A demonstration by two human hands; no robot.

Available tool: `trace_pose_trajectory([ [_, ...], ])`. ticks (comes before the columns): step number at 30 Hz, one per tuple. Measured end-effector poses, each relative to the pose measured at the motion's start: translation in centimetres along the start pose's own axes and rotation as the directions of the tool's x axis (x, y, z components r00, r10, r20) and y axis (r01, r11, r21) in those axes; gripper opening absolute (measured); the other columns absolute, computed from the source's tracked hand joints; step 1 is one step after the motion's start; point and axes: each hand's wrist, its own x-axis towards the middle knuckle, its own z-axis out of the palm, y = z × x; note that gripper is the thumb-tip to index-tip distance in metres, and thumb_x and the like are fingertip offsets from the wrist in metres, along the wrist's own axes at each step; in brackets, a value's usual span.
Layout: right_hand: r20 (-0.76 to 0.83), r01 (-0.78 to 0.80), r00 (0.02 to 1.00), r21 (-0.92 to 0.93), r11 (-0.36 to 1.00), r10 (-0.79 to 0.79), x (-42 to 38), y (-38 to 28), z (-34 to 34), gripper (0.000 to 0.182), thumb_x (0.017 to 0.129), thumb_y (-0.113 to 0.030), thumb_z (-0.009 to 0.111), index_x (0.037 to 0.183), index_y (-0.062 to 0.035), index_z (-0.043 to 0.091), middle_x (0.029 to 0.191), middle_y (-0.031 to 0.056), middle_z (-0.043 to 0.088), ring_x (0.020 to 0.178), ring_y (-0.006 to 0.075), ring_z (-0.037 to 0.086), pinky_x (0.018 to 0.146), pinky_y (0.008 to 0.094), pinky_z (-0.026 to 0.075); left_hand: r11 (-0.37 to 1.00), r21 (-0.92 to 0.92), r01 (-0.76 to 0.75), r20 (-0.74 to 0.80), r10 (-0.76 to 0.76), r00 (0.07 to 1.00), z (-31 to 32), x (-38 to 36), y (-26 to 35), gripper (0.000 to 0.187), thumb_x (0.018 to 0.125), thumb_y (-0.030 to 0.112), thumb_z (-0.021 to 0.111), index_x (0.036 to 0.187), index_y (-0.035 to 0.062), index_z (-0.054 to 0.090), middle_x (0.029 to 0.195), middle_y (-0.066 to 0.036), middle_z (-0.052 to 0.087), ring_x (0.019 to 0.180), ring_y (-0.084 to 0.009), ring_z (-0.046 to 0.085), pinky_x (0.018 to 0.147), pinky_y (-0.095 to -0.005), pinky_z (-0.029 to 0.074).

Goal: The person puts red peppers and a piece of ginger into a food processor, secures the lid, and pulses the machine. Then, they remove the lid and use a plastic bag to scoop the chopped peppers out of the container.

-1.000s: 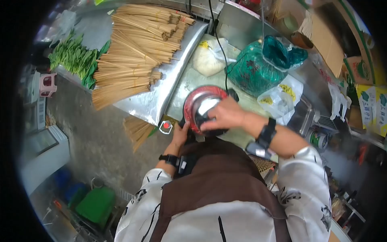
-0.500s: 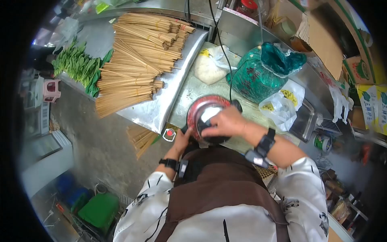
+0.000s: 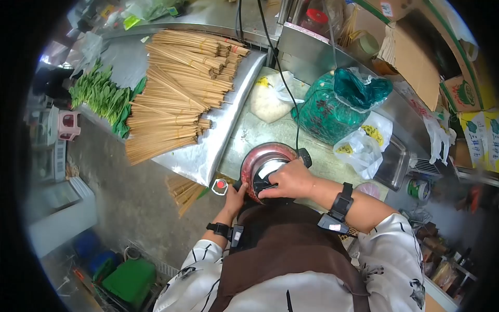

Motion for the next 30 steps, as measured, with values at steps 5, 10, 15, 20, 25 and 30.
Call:
trace_pose_trajectory([
  [5, -0.04, -0.162, 0.985, 0.083, 0.983, 0.166, 5.0, 3.7, -3.0, 0.051, 0.069, -0.055, 0.069, 0.049, -0.0095, 0.056, 0.048, 0.0094, 0.052, 0.046, 0.0292, 0.053, 0.044, 0.0362, 0.04, 0.995, -0.022, -0.097, -0.008, 0.097, 0.995, 0.5, 5.5, 5.2, 0.057, 0.083, 0.038, 0.066, 0.103, -0.0096, 0.042, 0.083, -0.016, 0.057, 0.063, -0.0175, 0.055, 0.049, -0.0307, 0.045],
  [10, 0.011, -0.101, 0.995, -0.009, 0.995, 0.102, 2.8, 1.6, -2.7, 0.053, 0.069, -0.058, 0.067, 0.05, -0.0102, 0.056, 0.05, 0.0099, 0.053, 0.047, 0.0289, 0.055, 0.046, 0.0364, 0.042, 0.986, -0.159, -0.041, 0.083, 0.055, 0.995, 0.2, 4.0, 2.0, 0.055, 0.083, 0.037, 0.067, 0.099, -0.0092, 0.043, 0.084, -0.015, 0.057, 0.069, -0.0185, 0.054, 0.056, -0.0325, 0.046],
  [15, 0.0, -0.033, 0.999, -0.012, 0.999, 0.033, 0.0, -0.5, 0.0, 0.051, 0.068, -0.058, 0.067, 0.051, -0.0112, 0.058, 0.05, 0.0095, 0.054, 0.048, 0.0295, 0.057, 0.047, 0.038, 0.045, 0.994, 0.034, -0.108, 0.066, 0.106, 0.992, -0.8, 2.3, -2.9, 0.053, 0.085, 0.039, 0.064, 0.104, -0.0053, 0.042, 0.085, -0.013, 0.057, 0.065, -0.0165, 0.055, 0.049, -0.0299, 0.045],
  [20, -0.076, -0.203, 0.975, 0.067, 0.977, 0.208, 5.0, 4.0, -3.0, 0.05, 0.069, -0.055, 0.069, 0.05, -0.0109, 0.056, 0.05, 0.01, 0.054, 0.045, 0.0296, 0.054, 0.043, 0.0359, 0.041, 0.986, 0.124, -0.111, 0.021, 0.109, 0.994, -0.4, 8.0, 5.3, 0.06, 0.082, 0.045, 0.065, 0.103, -0.0062, 0.043, 0.083, -0.013, 0.058, 0.067, -0.0168, 0.056, 0.048, -0.0302, 0.045],
  [25, 0.025, -0.091, 0.996, 0.001, 0.996, 0.091, 1.7, 1.4, -1.4, 0.053, 0.07, -0.062, 0.064, 0.051, -0.0129, 0.058, 0.047, 0.0096, 0.052, 0.046, 0.0293, 0.055, 0.045, 0.038, 0.042, 0.986, 0.109, -0.126, 0.012, 0.125, 0.992, 0.0, 4.0, -0.9, 0.056, 0.085, 0.037, 0.065, 0.112, -0.0072, 0.042, 0.101, -0.017, 0.057, 0.079, -0.0189, 0.057, 0.055, -0.0312, 0.049],
  [30, -0.002, -0.044, 0.999, 0.03, 0.999, 0.044, 1.2, 0.6, -0.8, 0.051, 0.07, -0.059, 0.066, 0.051, -0.011, 0.06, 0.048, 0.0093, 0.053, 0.049, 0.0296, 0.057, 0.051, 0.0378, 0.046, 0.942, -0.107, -0.318, 0.023, 0.323, 0.946, 0.4, 2.8, -2.0, 0.052, 0.085, 0.03, 0.066, 0.113, -0.0058, 0.041, 0.101, -0.016, 0.057, 0.085, -0.0187, 0.059, 0.057, -0.0299, 0.05],
])
